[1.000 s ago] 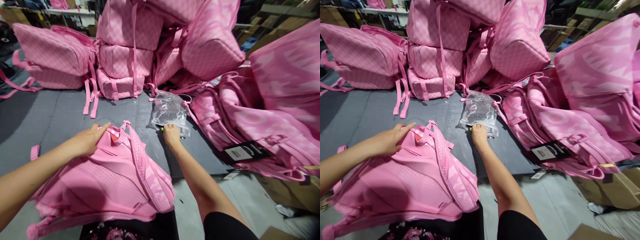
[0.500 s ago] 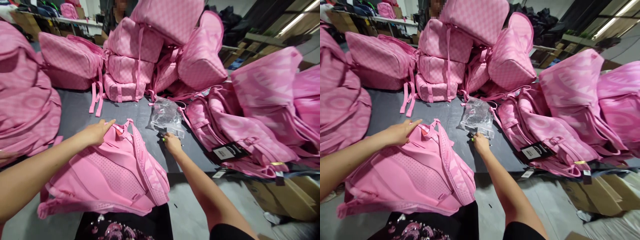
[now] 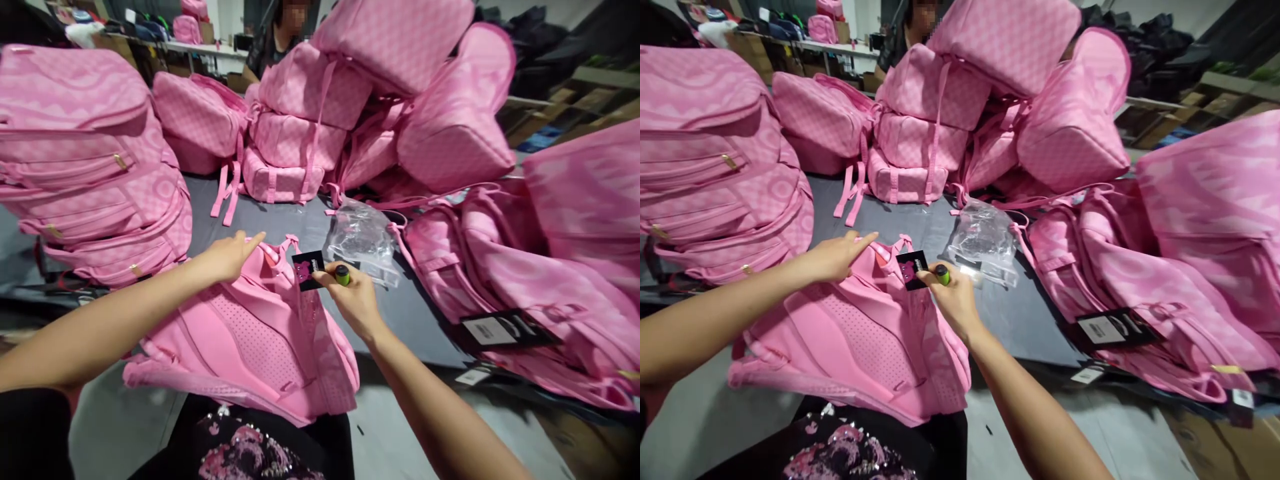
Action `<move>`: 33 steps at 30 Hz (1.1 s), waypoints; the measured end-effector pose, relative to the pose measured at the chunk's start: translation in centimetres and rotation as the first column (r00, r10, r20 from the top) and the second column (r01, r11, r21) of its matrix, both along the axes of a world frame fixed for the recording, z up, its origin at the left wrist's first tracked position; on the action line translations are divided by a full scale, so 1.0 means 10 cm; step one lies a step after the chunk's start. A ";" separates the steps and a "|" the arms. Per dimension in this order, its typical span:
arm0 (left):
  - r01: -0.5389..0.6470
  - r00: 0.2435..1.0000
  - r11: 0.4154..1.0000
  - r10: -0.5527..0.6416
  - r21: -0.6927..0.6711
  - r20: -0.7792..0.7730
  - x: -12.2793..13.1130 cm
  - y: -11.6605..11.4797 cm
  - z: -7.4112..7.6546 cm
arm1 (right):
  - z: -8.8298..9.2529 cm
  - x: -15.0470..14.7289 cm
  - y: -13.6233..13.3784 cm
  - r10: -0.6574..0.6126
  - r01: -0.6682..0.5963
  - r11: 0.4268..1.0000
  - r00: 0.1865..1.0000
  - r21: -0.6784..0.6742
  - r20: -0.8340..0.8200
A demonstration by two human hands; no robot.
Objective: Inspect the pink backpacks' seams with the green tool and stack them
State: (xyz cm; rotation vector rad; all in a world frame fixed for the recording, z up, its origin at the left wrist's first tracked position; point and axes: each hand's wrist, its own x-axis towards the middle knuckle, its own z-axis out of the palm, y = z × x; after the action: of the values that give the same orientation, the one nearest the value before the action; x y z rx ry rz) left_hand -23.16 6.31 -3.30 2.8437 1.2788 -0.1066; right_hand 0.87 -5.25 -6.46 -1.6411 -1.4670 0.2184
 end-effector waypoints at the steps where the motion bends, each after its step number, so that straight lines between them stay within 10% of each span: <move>1: -0.002 1.000 1.000 0.001 0.009 0.015 -0.02 -0.01 -0.01 | 0.02 -0.10 0.01 0.055 -0.055 0.998 0.998 0.042 0.013; 14: 0.031 0.904 0.996 0.007 -0.084 0.427 -0.44 -0.24 -0.08 | 0.03 -0.55 0.03 0.271 -0.365 0.927 0.815 0.091 0.512; 19: 0.026 0.810 0.998 0.012 -0.057 0.587 -0.56 -0.30 -0.20 | 0.01 -0.67 0.00 0.278 -0.427 0.884 0.807 0.189 0.521; 33: 0.118 0.769 0.991 -0.051 -0.064 0.637 -0.84 -0.42 -0.27 | -0.01 -0.83 -0.04 0.372 -0.375 0.924 0.829 -0.078 0.418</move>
State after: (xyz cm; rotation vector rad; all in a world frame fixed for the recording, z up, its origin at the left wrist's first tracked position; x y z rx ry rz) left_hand -31.55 2.08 -5.97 2.4851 0.9506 0.7124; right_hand -7.46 -5.68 -6.52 -1.4336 -2.1251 0.0680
